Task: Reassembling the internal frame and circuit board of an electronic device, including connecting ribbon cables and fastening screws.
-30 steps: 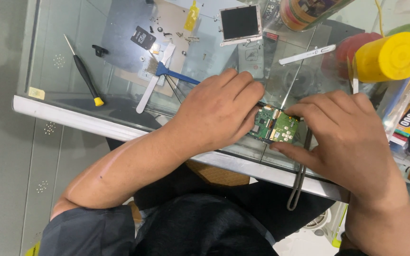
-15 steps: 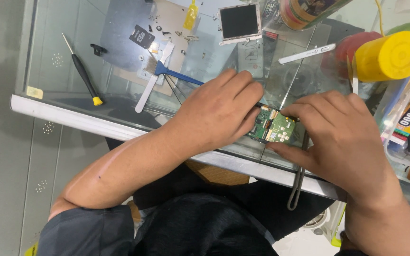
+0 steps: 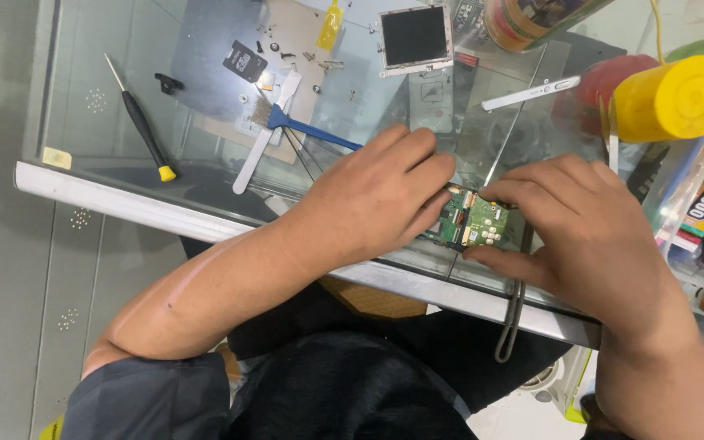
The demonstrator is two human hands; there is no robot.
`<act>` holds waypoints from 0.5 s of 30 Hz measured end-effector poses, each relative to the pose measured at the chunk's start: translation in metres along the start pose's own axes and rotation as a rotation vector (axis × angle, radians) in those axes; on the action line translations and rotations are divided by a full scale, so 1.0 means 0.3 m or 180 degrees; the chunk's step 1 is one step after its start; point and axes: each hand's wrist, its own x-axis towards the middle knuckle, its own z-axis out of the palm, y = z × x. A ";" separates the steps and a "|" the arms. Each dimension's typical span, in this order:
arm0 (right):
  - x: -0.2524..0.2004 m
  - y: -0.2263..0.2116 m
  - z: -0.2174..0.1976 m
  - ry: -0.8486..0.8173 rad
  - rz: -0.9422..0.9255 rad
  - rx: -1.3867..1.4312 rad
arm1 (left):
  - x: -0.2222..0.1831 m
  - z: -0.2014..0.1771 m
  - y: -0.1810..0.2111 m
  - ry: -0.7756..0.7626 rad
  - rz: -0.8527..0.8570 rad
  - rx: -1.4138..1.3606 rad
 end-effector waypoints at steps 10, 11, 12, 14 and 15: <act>0.005 0.004 0.011 0.0120 -0.0107 0.0056 | -0.001 0.001 0.003 -0.0013 0.0037 0.0087; 0.006 0.004 0.010 0.0119 -0.0109 0.0054 | 0.000 -0.001 0.004 -0.0009 0.0036 0.0087; 0.006 0.004 0.010 0.0121 -0.0120 0.0023 | 0.000 -0.002 0.006 0.0031 0.0068 0.0137; 0.004 -0.003 0.006 0.0124 -0.0131 -0.0011 | 0.000 -0.002 0.006 0.0074 0.0100 0.0187; 0.001 -0.010 0.002 0.0164 -0.0123 -0.0175 | 0.001 0.000 0.005 0.0070 0.0115 0.0155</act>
